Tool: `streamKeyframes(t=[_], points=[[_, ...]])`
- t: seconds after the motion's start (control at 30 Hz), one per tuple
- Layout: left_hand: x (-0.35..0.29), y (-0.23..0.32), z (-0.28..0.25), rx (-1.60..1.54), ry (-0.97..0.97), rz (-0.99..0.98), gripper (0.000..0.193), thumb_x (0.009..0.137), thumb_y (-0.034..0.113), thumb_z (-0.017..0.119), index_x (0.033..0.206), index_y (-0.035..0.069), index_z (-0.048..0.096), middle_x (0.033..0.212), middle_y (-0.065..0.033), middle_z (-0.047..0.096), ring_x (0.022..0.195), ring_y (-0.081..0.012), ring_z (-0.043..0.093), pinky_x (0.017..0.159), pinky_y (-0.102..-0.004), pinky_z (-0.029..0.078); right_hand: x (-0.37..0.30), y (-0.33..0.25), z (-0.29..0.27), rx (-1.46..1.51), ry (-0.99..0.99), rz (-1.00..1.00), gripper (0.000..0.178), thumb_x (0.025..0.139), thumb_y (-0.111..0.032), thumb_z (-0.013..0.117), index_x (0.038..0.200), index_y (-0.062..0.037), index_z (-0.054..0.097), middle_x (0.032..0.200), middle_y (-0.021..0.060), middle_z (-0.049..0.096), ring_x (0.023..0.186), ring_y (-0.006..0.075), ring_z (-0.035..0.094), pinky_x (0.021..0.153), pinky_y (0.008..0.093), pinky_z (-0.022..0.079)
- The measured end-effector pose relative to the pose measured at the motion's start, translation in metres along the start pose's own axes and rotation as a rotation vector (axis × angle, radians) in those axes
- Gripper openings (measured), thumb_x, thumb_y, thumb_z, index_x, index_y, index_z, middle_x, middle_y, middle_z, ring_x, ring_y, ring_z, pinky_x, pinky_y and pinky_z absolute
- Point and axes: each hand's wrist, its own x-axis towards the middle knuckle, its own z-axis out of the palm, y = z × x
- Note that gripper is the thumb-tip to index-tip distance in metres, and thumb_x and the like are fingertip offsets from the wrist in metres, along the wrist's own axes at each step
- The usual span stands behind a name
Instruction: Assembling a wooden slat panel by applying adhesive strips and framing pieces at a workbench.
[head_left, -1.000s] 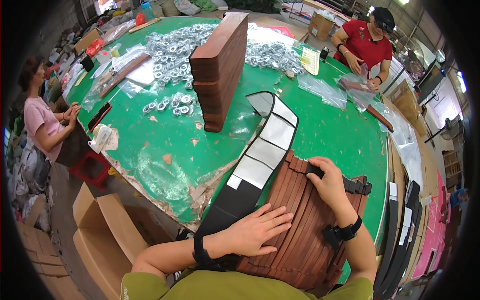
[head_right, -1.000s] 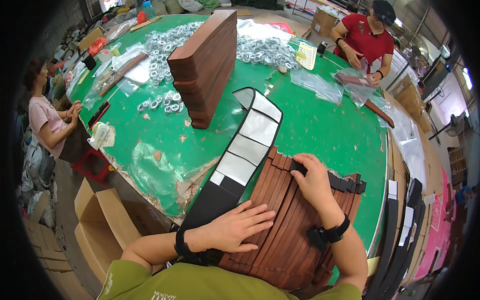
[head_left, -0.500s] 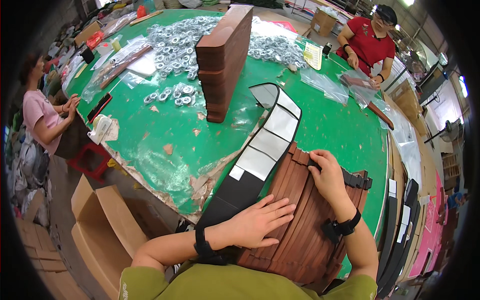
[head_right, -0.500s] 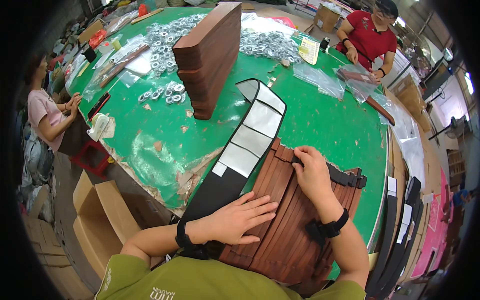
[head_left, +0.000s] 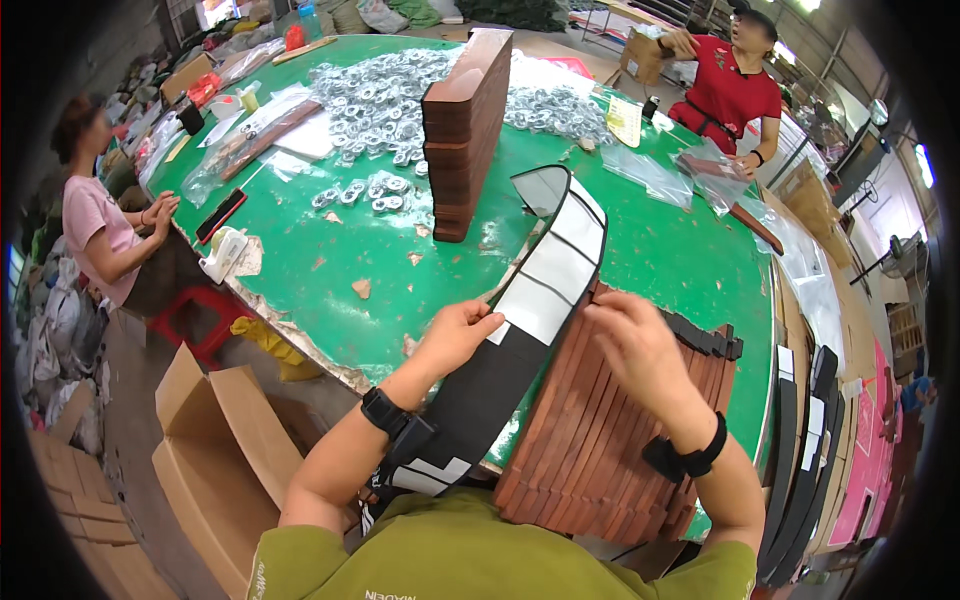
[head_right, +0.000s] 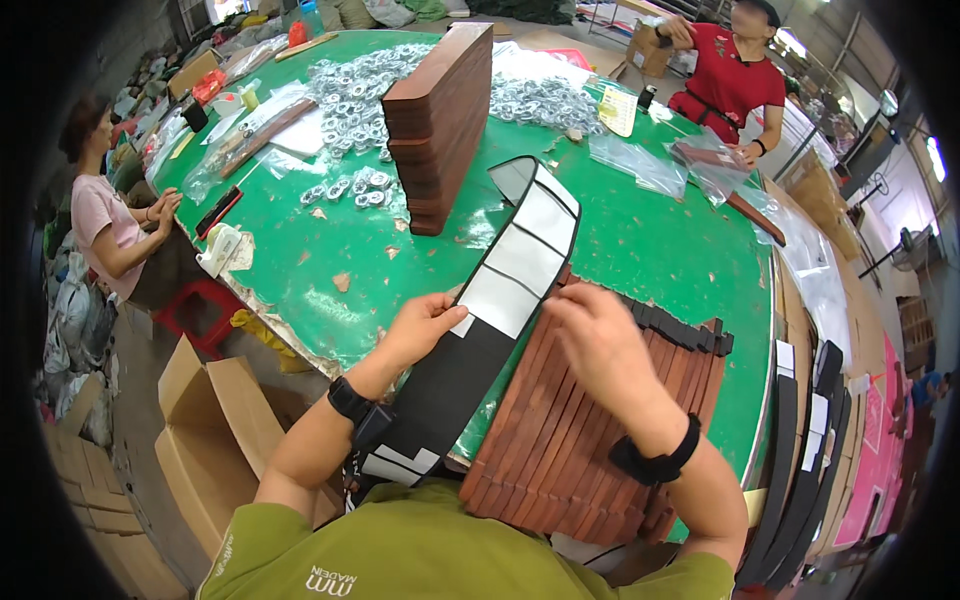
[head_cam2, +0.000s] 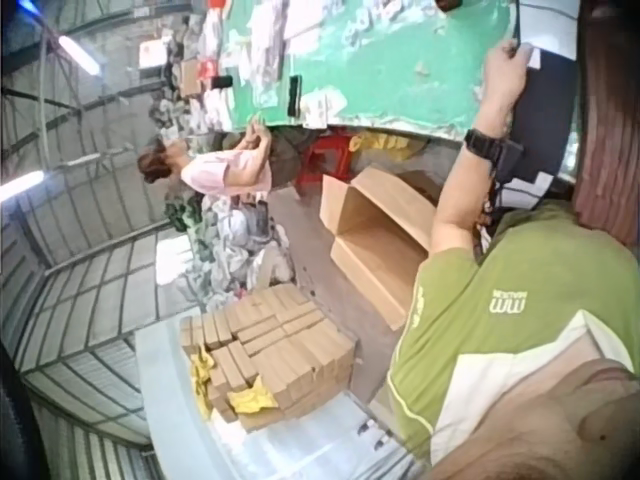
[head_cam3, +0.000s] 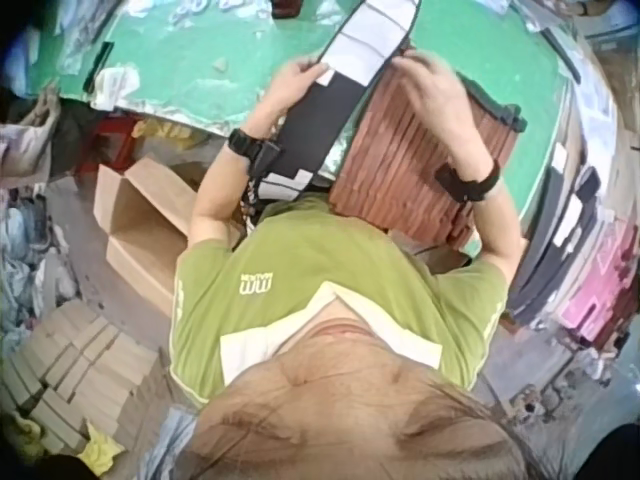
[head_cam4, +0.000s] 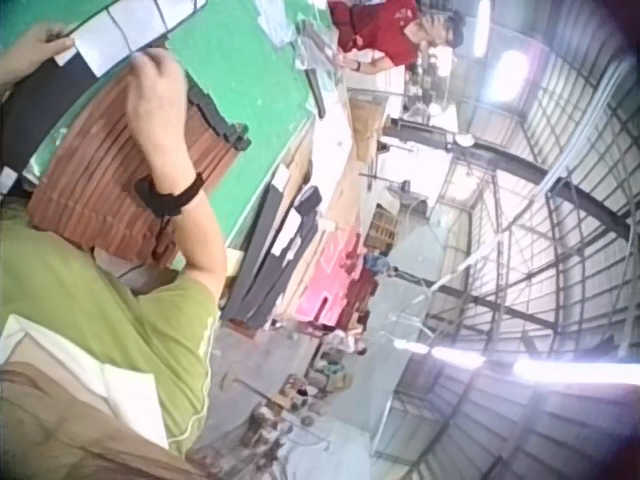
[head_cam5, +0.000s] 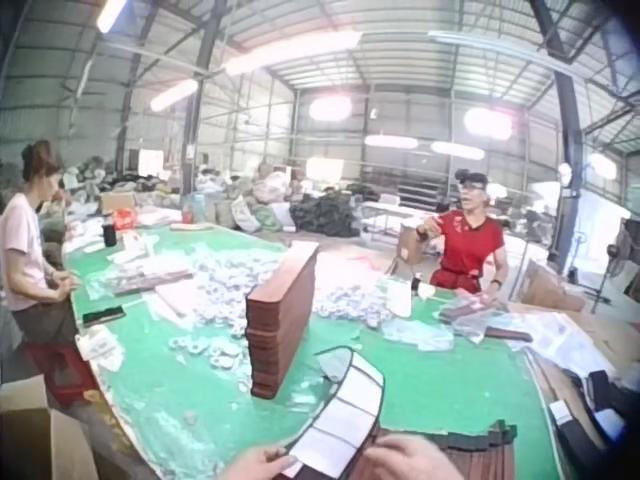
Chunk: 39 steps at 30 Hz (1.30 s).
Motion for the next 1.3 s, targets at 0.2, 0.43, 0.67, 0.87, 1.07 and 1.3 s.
streamKeyframes(t=[0.2,0.43,0.67,0.87,1.07,1.3], points=[[-0.033,0.055,0.022,-0.461,-0.014,0.185,0.017,0.098,0.019,0.066,0.100,0.003,0.059,0.077,0.0038,0.060,0.066,-0.0016,0.049,0.059,-0.0203,0.040,0.003,-0.042,0.017,0.044,-0.009,-0.101,0.036,0.077,-0.005,0.075,0.113,-0.0066,0.067,0.098,0.0104,0.059,0.089,0.0284,0.061,0.077,0.0390,0.053],[-0.044,0.064,0.020,-0.596,-0.055,0.084,0.015,0.097,0.013,0.065,0.103,0.002,0.057,0.084,-0.0005,0.066,0.072,-0.0026,0.057,0.061,-0.0183,0.044,0.007,-0.043,0.022,0.005,0.034,-0.163,0.035,0.078,-0.006,0.073,0.113,-0.0097,0.068,0.097,0.0090,0.057,0.085,0.0263,0.059,0.073,0.0377,0.052],[-0.036,0.055,0.025,-0.625,-0.010,0.047,0.014,0.095,0.008,0.065,0.104,0.002,0.057,0.086,0.0001,0.066,0.078,-0.0046,0.060,0.067,-0.0199,0.046,0.008,-0.033,0.026,0.040,0.020,-0.250,0.019,0.080,-0.004,0.068,0.099,-0.0061,0.064,0.099,0.0097,0.059,0.085,0.0277,0.060,0.073,0.0384,0.052],[-0.010,0.013,0.003,-0.159,0.467,0.196,0.027,0.092,0.004,0.061,0.118,0.000,0.056,0.112,-0.0142,0.063,0.098,-0.0203,0.064,0.084,-0.0306,0.050,0.006,-0.013,0.016,0.405,0.011,0.086,0.019,0.086,-0.002,0.070,0.103,-0.0021,0.062,0.091,0.0116,0.065,0.084,0.0256,0.066,0.075,0.0361,0.054],[-0.050,0.056,0.015,0.637,0.324,0.813,0.052,0.083,0.004,0.066,0.133,0.005,0.054,0.144,-0.0215,0.048,0.137,-0.0384,0.044,0.112,-0.0524,0.035,0.000,0.058,-0.011,0.333,0.119,0.547,0.030,0.084,-0.010,0.076,0.107,-0.0016,0.060,0.086,0.0036,0.062,0.074,0.0111,0.059,0.070,0.0274,0.051],[-0.071,0.052,0.076,0.676,-0.399,0.888,0.064,0.087,0.040,0.072,0.139,0.008,0.053,0.157,-0.0105,0.038,0.147,-0.0303,0.033,0.119,-0.0538,0.026,-0.006,0.090,0.010,0.141,0.015,0.311,0.039,0.081,-0.007,0.072,0.119,-0.0044,0.062,0.108,0.0143,0.064,0.103,0.0289,0.062,0.089,0.0387,0.051]])
